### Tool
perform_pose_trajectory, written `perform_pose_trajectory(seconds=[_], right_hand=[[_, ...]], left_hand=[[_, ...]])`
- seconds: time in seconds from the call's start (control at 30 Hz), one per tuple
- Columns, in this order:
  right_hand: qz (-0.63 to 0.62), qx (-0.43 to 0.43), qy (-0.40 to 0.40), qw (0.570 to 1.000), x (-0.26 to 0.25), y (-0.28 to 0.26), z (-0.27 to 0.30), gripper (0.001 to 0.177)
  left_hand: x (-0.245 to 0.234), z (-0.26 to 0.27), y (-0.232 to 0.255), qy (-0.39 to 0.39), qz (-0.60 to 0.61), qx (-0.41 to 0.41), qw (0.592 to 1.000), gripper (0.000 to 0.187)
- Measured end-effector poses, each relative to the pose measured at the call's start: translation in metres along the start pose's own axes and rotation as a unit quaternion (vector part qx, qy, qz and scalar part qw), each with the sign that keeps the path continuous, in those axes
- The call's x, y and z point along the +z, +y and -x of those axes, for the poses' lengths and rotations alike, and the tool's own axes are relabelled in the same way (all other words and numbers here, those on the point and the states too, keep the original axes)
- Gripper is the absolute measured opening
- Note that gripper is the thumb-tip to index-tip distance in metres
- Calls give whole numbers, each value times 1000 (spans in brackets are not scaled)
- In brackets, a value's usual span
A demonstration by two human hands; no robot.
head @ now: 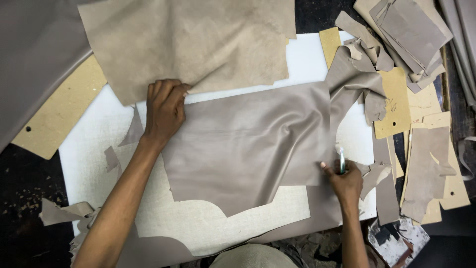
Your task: The person uses a utility knife to cut a large piece of light brown fabric on a white table. They place cardboard templates on the fabric, trace around them, and cut out the shapes. The person repeatedly positions templates, cuts along the edges, and removes the cut pieces.
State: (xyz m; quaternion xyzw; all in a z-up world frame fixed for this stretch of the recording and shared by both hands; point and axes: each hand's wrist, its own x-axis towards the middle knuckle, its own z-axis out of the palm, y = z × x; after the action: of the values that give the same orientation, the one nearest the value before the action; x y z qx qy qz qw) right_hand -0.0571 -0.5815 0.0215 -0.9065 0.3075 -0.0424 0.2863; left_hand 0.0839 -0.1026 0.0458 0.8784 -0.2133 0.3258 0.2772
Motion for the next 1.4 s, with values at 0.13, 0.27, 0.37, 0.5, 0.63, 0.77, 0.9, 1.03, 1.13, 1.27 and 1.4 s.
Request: perform_pose_trajectory(seconds=[0.13,0.27,0.37,0.5,0.63,0.77,0.9,1.03,1.13,1.27,1.4], right_hand=[[-51,18,-15,998,20,17,7,33],[-153,-11,-37,987,4,49,-11,13],[-205,-54,-57,976,-4,72,-23,12],[-244,-77,-85,963,3,87,-26,15],[-284,-93,-97,949,6,86,-32,15],[-292,-64,-134,945,-6,82,-25,23],[-132,-62,-104,984,-12,65,-21,40],[-71,-85,-61,992,-7,59,-11,47],[-114,-138,-25,983,-6,60,-16,41],[-109,-97,-65,987,-7,69,-17,31],[-85,-89,-104,987,-9,69,-28,29]], left_hand=[[-35,24,40,-115,11,5,993,25],[-73,69,90,-365,34,-85,926,24],[-81,96,109,-427,-12,-166,889,41],[-22,120,133,-240,-11,-89,967,59],[67,126,179,-261,-70,-39,962,69],[126,96,219,-247,-19,-33,968,69],[164,56,234,-239,2,-35,970,67],[157,62,222,-184,57,-68,979,63],[99,107,199,-117,-23,-120,986,44],[-2,197,161,-43,-117,-244,962,50],[-21,243,137,-96,-137,-246,955,60]])
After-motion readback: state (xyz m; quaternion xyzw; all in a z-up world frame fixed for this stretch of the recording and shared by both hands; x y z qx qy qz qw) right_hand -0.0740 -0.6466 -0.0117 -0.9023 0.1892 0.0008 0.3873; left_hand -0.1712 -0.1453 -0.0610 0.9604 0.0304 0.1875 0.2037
